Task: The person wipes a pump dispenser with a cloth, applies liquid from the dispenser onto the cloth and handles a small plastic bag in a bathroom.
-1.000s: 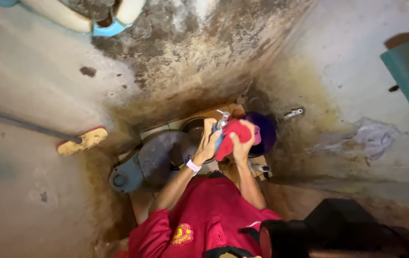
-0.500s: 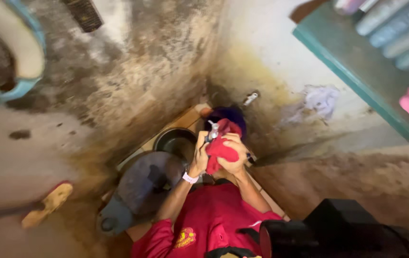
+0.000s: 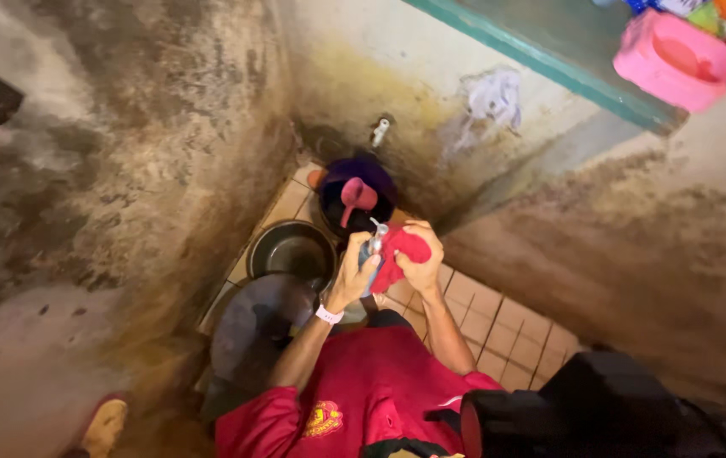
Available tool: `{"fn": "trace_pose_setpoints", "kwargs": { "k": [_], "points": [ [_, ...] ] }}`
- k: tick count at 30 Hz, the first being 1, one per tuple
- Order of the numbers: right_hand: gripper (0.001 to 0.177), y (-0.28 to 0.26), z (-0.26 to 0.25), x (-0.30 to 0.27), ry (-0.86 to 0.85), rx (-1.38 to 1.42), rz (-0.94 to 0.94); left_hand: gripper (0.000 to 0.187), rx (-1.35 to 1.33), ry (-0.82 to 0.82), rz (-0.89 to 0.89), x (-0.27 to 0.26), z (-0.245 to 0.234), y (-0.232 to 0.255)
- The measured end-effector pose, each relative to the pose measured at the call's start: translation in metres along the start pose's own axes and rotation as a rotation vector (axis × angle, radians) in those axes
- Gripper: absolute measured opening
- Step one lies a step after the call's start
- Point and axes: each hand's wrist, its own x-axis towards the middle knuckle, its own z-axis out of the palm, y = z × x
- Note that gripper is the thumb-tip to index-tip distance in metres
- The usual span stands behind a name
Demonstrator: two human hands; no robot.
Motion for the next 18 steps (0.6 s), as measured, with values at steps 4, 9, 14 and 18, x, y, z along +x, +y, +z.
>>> {"fn": "trace_pose_setpoints", "kwargs": {
  "k": [4,9,14,18],
  "points": [
    [0.049,-0.008,-0.016,-0.033,-0.015,0.077,-0.187,0.037,-0.037,-0.08,0.028,-0.011,0.014,0.001],
    [0.043,0.003,-0.021,-0.031,0.177,-0.085,0.137,0.032,-0.039,-0.116,-0.024,-0.017,0.008,0.001],
    [0.045,-0.003,-0.021,-0.025,0.115,0.03,-0.288,0.025,-0.191,-0.173,0.011,-0.012,0.025,0.007],
    [0.043,-0.001,-0.026,-0.026,0.023,-0.108,0.098,0.033,-0.168,-0.174,0.003,-0.006,0.015,0.022]
  ]
}}
